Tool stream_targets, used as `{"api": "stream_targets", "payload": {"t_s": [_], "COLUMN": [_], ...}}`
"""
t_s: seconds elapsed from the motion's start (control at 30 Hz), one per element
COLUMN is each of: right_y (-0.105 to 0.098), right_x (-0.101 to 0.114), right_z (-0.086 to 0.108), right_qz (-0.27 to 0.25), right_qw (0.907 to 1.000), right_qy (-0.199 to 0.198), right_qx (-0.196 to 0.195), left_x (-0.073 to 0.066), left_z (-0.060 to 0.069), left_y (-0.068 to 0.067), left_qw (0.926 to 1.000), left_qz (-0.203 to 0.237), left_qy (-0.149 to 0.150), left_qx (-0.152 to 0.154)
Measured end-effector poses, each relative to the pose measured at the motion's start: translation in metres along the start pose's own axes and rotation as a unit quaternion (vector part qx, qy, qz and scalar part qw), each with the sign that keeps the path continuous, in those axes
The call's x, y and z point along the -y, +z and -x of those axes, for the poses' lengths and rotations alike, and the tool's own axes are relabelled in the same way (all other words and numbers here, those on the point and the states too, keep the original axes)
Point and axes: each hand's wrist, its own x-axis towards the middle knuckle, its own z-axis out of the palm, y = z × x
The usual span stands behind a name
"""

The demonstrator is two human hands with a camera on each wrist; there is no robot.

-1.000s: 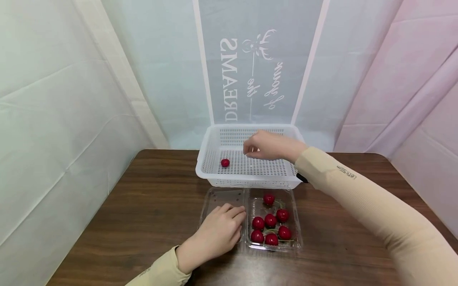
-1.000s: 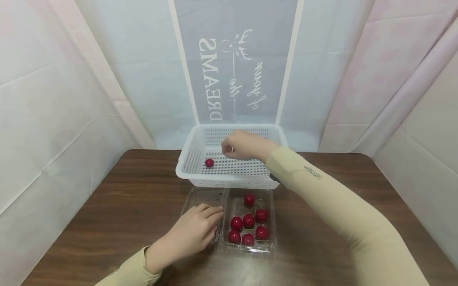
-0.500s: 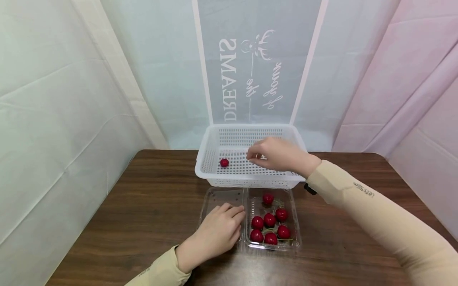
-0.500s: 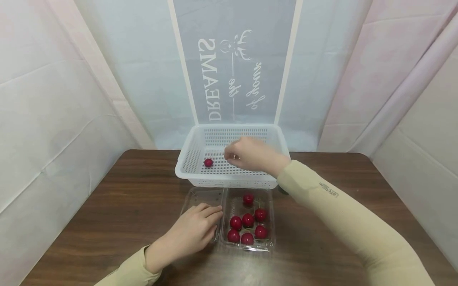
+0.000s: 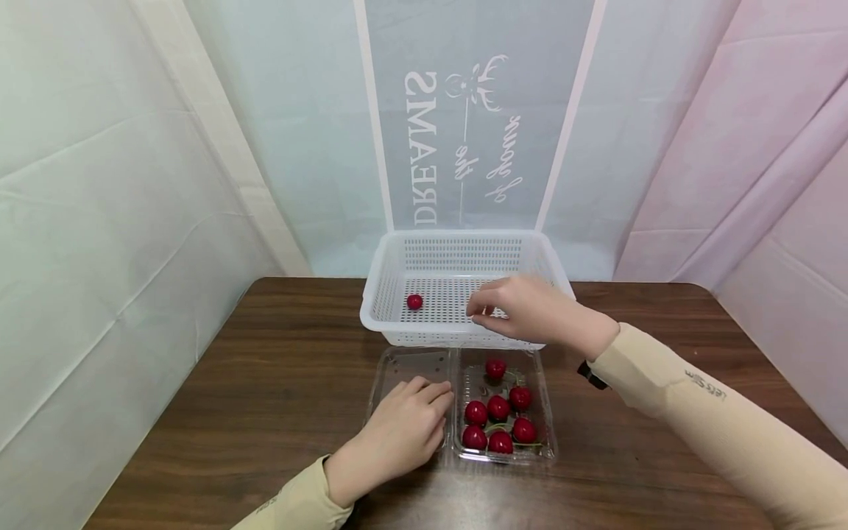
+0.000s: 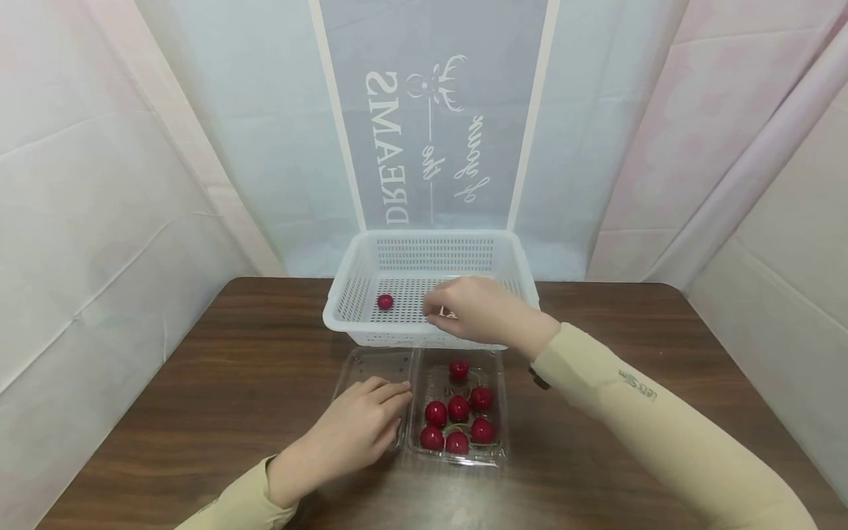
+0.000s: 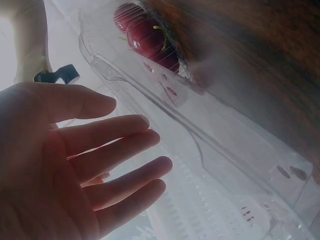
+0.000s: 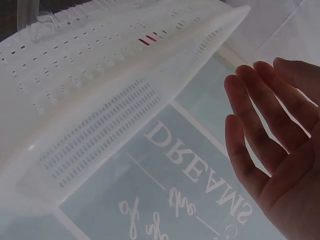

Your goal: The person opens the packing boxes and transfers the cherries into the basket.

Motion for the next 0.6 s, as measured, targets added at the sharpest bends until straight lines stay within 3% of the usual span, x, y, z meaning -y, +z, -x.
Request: {"api": "stream_targets", "payload": {"t_s": [0.6], "right_y": [0.005], "right_x": [0.017], "right_z": [0.035], "right_qz": [-0.022], "right_qw": [0.9996], "right_qy": [-0.015], "right_qx": [-0.007], "left_x": [0.001], "left_z": [0.0], "left_y": [0.001], "left_qw": [1.0], "left_qz": [-0.002], "left_qy": [0.004], "left_qx": [-0.008]}}
